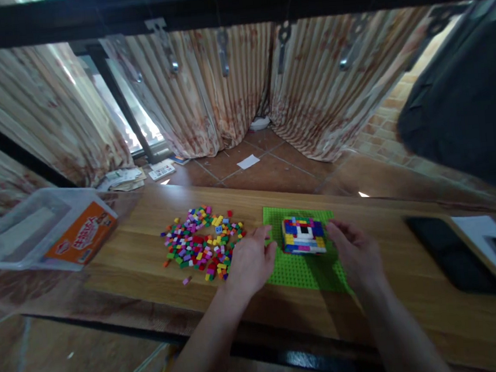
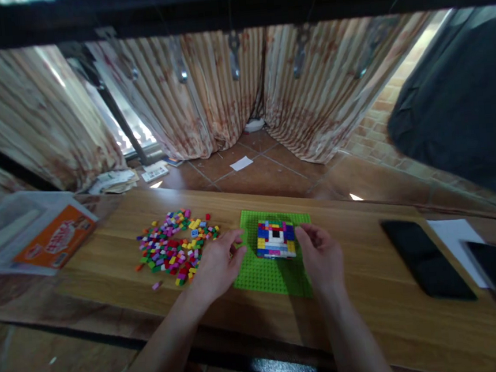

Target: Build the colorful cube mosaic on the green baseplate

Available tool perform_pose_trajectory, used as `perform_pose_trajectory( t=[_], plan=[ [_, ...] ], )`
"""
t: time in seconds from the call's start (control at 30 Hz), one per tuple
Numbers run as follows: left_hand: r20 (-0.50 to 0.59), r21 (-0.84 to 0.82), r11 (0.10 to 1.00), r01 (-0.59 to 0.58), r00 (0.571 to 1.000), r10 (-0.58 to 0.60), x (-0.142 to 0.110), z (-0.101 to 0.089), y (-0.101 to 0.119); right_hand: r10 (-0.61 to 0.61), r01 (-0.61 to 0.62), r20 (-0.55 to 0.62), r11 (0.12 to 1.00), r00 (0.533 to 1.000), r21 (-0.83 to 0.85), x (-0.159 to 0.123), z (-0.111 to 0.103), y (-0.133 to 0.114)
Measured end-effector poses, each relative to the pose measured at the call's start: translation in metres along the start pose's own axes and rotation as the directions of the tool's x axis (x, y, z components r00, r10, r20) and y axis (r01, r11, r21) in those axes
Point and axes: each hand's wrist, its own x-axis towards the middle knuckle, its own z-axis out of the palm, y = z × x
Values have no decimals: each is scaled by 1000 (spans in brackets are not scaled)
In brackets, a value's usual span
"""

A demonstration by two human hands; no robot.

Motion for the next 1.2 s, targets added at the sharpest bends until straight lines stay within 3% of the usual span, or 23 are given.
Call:
perform_pose_trajectory(
  t=[0.1,0.37,0.43,0.6,0.8,1.07,1.2],
  plan=[
    [-76,43,996,77,994,-74,3,-12,-12,86,-86,-25,996,996,0,2,-3,-1],
    [-286,293,903,315,930,-232,15,-58,-55,83,-84,-3,996,997,-30,-3,-4,-12],
    [-276,359,882,304,938,-211,18,-64,-63,82,-82,-10,996,997,-28,-3,-3,-14],
    [-150,478,869,128,987,-63,28,-62,-78,79,-79,-7,997,997,-10,-2,-4,-12],
    [-49,501,864,46,999,-25,33,-56,-92,71,-71,-7,997,997,9,-1,-7,-11],
    [-98,506,853,125,991,-87,27,-67,-88,86,-85,-21,996,996,22,0,-8,-13],
    [-184,315,933,171,976,-117,22,-75,-80,54,-53,-38,998,998,17,1,-9,-12]
  ],
)
